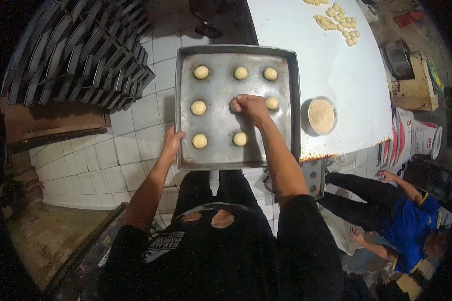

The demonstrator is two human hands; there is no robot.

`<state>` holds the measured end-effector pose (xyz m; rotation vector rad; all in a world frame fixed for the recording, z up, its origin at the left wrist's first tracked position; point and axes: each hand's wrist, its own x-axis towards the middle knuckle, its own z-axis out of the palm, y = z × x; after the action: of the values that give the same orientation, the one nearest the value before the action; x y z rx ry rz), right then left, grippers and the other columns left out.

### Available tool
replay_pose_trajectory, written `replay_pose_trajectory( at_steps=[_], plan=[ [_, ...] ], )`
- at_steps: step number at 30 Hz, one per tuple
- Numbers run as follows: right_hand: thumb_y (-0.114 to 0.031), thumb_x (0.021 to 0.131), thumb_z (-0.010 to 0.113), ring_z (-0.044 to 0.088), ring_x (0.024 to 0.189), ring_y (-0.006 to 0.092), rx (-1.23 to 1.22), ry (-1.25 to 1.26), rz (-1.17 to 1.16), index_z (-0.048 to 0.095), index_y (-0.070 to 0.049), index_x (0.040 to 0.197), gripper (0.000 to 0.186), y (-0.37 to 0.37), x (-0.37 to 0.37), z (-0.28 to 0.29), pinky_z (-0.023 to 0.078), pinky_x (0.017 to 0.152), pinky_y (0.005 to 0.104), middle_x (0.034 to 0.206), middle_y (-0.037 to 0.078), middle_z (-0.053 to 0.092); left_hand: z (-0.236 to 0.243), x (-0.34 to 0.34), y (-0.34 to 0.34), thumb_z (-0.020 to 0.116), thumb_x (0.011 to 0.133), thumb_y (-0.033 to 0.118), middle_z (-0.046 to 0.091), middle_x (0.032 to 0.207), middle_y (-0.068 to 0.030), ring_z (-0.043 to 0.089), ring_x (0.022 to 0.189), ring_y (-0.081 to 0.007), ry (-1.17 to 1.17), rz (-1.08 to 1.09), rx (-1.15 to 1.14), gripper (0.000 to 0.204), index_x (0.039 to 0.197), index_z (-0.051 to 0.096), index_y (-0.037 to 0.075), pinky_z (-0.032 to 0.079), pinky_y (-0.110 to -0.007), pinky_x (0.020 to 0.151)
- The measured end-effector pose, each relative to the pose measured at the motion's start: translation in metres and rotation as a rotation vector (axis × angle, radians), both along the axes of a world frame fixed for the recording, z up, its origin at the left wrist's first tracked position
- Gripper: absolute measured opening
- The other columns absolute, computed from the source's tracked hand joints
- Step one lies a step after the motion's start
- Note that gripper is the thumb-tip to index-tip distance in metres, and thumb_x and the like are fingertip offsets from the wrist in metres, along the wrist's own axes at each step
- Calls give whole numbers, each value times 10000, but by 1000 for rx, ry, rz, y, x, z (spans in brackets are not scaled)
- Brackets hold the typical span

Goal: The person rolls pieces of dough into balls on a large white table and places them onto a metal tray. The person then dips their fingers into a bowl of seeds and presses them into the top of each dough ball.

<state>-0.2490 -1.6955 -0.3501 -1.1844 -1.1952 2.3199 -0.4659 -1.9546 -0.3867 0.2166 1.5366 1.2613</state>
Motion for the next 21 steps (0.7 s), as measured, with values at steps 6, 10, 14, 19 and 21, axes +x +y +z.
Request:
replay_pose_trajectory(
  at_steps=[6,10,14,19,21],
  plan=[
    [-97,1006,623,687,902,195,-45,180,-300,637,100,1139,238,79,-48,-8,583,792,287,1068,163,710,1,3,-2,558,833,50,665,1120,-104,620,978,-201,0,39,27,487,1316,570,-11,501,-345,891],
    [-170,1048,582,678,1060,214,-64,34,-100,591,75,1246,315,99,-61,-24,547,980,304,1176,164,681,7,-1,-2,564,830,50,667,1127,-100,621,986,-199,-70,73,-14,483,1309,574,-14,499,-345,898],
    [-170,1063,555,699,1024,223,-149,229,-122,584,74,1243,304,66,-129,0,586,942,302,1203,182,677,6,1,-5,581,834,68,671,1130,-102,617,1001,-197,11,41,-32,470,1296,585,-17,494,-350,912],
    [-106,1042,563,726,959,260,-186,176,-81,594,102,1227,281,57,-167,-34,629,860,344,1114,209,708,0,2,0,561,828,58,662,1180,-105,618,1044,-212,72,-23,-66,546,1369,561,-16,500,-352,933],
    [-111,1048,549,731,939,264,24,71,-122,591,78,1307,324,47,-154,11,619,815,350,1148,211,709,0,5,-2,568,845,45,659,1171,-100,608,1065,-197,-46,72,-8,487,1329,569,-11,479,-344,950]
  ],
)
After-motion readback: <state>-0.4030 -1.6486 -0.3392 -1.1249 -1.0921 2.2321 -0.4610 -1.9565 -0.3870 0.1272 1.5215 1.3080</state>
